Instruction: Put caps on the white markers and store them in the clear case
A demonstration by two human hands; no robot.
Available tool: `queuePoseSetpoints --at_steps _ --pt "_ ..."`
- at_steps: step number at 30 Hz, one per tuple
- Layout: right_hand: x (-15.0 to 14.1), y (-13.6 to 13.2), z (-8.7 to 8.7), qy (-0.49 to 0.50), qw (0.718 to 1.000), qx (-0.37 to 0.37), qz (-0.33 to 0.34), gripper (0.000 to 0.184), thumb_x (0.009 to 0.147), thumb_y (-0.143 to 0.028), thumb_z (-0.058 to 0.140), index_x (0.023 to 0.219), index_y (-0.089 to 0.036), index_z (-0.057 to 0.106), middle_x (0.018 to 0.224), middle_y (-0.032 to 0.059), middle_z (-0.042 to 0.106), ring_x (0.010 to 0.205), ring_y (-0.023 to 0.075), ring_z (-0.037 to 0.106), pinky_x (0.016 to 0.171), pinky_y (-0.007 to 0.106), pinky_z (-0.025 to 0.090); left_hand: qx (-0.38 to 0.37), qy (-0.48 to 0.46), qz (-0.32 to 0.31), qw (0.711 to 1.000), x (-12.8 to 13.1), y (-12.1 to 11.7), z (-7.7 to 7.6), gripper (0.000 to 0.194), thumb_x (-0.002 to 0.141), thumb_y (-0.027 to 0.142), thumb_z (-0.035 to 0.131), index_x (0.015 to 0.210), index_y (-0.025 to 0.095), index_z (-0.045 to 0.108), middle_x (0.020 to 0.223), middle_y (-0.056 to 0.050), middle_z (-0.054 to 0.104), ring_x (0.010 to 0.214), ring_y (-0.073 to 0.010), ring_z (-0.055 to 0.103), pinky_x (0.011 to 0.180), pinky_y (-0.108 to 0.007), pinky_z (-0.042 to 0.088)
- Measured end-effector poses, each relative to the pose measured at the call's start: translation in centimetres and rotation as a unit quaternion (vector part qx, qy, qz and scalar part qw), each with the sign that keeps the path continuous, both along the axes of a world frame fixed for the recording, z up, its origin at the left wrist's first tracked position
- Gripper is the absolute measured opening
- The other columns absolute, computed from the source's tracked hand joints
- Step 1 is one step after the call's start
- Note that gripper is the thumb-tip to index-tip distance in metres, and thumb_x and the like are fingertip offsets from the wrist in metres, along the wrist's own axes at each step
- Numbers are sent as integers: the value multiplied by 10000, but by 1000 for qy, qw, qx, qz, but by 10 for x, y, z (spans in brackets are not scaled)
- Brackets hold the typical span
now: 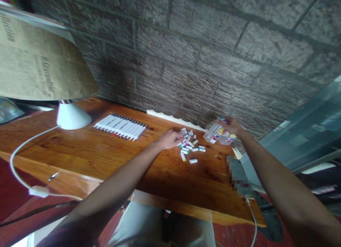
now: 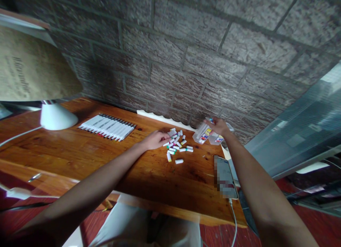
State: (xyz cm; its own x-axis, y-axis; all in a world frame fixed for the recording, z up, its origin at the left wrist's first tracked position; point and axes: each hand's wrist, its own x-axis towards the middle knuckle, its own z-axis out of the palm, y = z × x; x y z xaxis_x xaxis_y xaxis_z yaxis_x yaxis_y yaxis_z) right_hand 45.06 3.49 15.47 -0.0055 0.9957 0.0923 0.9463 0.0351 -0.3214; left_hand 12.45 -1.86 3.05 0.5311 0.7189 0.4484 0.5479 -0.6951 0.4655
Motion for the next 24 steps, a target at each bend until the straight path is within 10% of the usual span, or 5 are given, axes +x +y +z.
queuePoseSetpoints --at_steps 11,24 --pt "-17 -12 18 105 975 -161 113 705 645 -360 838 1275 -209 559 987 50 717 597 162 689 545 255 536 -2 -7 -8 1000 0 0 1 384 939 434 459 777 180 697 674 -3 651 579 -106 514 576 -235 301" --pt "-17 -10 7 -97 991 21 94 518 896 -542 544 1291 -206 558 1084 92 733 729 200 723 835 296 506 7 11 -1 1000 0 -1 3 383 943 421 450 763 180 687 667 -10 640 589 -110 522 583 -239 296"
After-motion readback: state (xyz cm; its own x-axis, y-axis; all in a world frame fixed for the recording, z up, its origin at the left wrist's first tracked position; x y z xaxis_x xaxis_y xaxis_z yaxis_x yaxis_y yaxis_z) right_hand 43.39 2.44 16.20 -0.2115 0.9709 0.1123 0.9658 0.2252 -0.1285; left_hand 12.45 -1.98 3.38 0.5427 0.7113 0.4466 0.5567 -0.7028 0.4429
